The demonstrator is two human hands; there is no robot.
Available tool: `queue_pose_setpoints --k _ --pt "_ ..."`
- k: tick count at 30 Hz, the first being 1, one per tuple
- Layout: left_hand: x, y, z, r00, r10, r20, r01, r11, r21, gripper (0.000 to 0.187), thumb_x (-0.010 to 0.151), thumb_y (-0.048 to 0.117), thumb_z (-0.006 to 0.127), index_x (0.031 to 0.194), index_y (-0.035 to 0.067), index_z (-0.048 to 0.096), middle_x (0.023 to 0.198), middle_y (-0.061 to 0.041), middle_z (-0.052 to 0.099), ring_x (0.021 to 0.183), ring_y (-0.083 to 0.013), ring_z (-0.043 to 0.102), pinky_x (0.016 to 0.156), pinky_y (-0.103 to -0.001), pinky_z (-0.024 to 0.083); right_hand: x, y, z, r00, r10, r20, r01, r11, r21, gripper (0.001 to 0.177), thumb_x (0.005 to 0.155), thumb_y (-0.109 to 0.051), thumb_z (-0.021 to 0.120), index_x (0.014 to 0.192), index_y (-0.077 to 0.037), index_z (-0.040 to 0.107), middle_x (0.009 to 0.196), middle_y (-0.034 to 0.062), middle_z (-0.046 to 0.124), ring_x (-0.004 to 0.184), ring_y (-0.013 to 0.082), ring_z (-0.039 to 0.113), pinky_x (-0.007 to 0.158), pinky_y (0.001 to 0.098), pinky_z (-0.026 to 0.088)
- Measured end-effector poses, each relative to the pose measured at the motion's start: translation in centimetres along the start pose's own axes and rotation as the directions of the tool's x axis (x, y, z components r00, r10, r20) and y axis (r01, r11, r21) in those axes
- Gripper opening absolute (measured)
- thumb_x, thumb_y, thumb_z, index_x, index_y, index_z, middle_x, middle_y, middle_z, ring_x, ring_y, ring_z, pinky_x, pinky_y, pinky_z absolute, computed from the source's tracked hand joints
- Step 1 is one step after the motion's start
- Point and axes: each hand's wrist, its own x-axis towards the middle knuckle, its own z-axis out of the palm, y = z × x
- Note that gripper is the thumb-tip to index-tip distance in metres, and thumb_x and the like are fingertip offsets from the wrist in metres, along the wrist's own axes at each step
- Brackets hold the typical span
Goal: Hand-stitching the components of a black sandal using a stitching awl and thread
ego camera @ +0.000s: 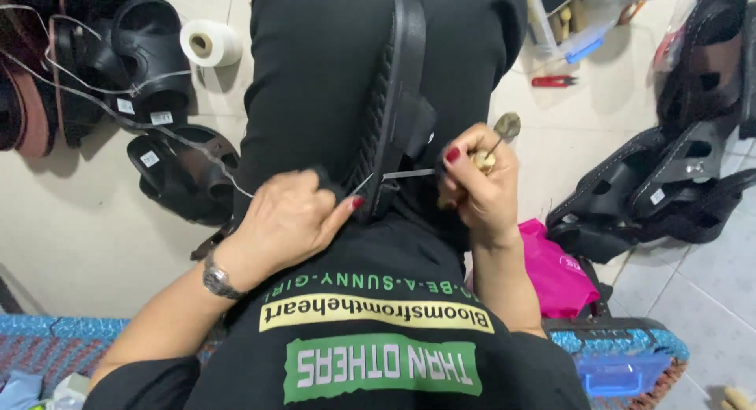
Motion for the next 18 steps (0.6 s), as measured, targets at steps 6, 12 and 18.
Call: queue_pose_setpoints --k 6,12,18 --pt "-3.2 -2.0 -2.5 0.926 -0.005 0.377 0.266 0.718 -0.644 0.047 0.094 0.019 0.065 0.055 0.000 0.045 0.052 -0.021 0.049 0.053 -0.0402 0.058 0.056 -0.046 0.044 0.1 -1.9 -0.9 0.999 0.015 0.047 0.004 0.924 -0.382 0.009 0.090 -0.007 0.073 0.095 -0.005 0.066 0.064 0.0096 0.066 0.044 0.0060 0.053 0.043 0.0166 0.042" --pt "-4.6 -12.0 -6.4 0.933 -0.241 -0.269 0.357 0.505 0.786 0.033 0.101 0.039 0.083 0.122 0.013 0.080 0.108 -0.009 0.068 0.106 -0.0270 0.059 0.091 -0.036 0.044 -2.2 -7.5 -1.3 0.845 0.116 0.523 0.510 0.124 -0.851 0.062 0.083 -0.003 0.073 0.142 -0.017 0.060 0.073 0.0045 0.047 0.058 0.0215 0.047 0.055 0.0361 0.041" --pt "6.2 -2.4 -4.6 0.982 0.189 0.026 -0.190 0.981 0.039 0.119 0.058 0.064 0.089 0.156 0.005 0.053 0.166 -0.025 0.018 0.149 -0.0459 0.000 0.118 -0.064 0.001 -1.5 -6.5 1.9 0.812 0.152 0.564 0.583 -0.155 -0.797 0.055 0.089 -0.016 0.073 0.141 -0.028 0.063 0.071 0.0014 0.037 0.046 0.0168 0.038 0.044 0.0324 0.036"
